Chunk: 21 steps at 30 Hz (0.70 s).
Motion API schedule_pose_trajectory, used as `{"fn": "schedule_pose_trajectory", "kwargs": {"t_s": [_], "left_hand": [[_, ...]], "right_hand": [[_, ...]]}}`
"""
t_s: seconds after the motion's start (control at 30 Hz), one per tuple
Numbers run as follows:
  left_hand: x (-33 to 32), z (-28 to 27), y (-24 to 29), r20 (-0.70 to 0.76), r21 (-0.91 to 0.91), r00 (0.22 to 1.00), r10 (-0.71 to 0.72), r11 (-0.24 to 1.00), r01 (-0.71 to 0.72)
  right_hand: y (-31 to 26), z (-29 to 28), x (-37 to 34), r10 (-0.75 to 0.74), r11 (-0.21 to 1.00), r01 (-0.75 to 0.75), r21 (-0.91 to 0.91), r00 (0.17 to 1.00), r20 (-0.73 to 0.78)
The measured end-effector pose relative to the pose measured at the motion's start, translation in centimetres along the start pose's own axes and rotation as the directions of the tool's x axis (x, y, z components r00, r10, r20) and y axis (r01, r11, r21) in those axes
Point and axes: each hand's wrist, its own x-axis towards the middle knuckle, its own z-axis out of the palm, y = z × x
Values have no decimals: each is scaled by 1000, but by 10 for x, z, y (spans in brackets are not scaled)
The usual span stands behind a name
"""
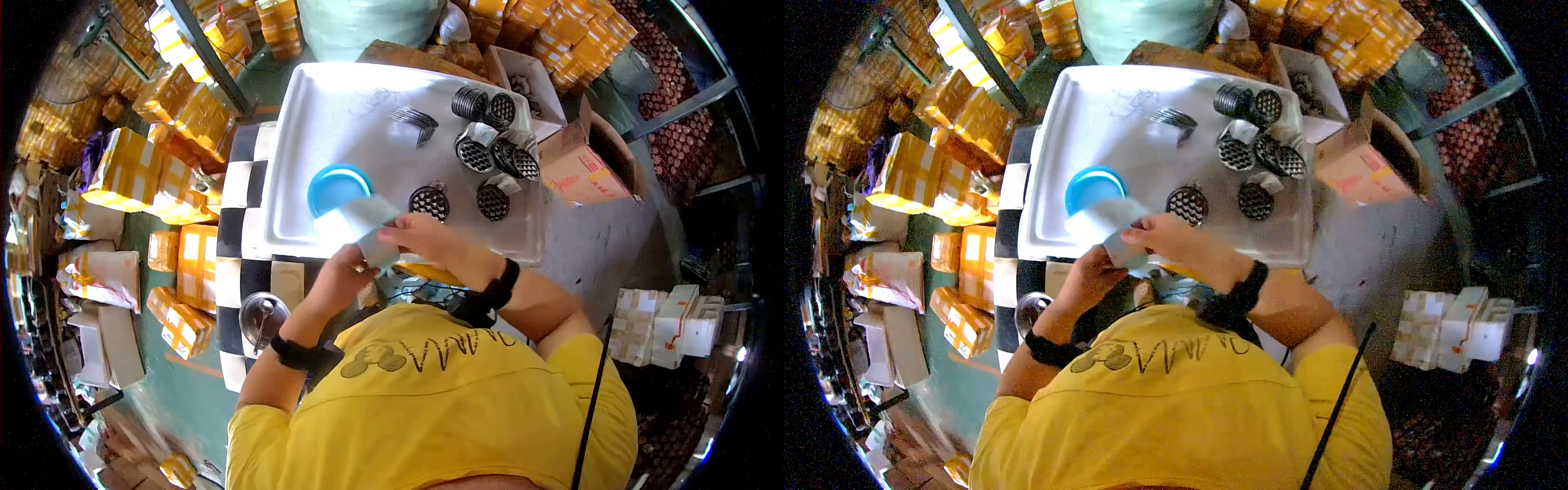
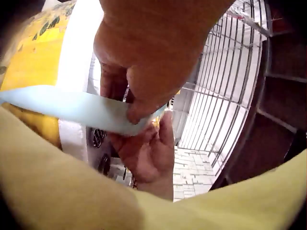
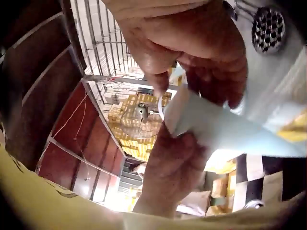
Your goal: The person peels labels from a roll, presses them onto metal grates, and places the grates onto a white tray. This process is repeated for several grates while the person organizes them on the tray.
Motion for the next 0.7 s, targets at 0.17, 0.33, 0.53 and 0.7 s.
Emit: {"fn": "schedule_pose_trajectory", "kwargs": {"t_s": [0.17, 0.33, 0.53, 0.7], "left_hand": [[-4, -25, -11, 150, -591, 979, -137, 782, 200], [5, -41, 15, -45, -678, 980, -196, 727, 114], [2, -44, 21, 162, -804, 977, -136, 556, 211], [10, -37, 16, 148, -798, 974, -170, 562, 219]], "right_hand": [[-8, 19, 2, -198, 950, 190, -247, 980, -8], [-23, 32, -3, -283, 902, 283, -326, 958, 48], [-36, 47, -13, -440, 886, 400, -235, 885, -155], [-40, 51, -21, -487, 786, 336, -519, 854, -185]]}}
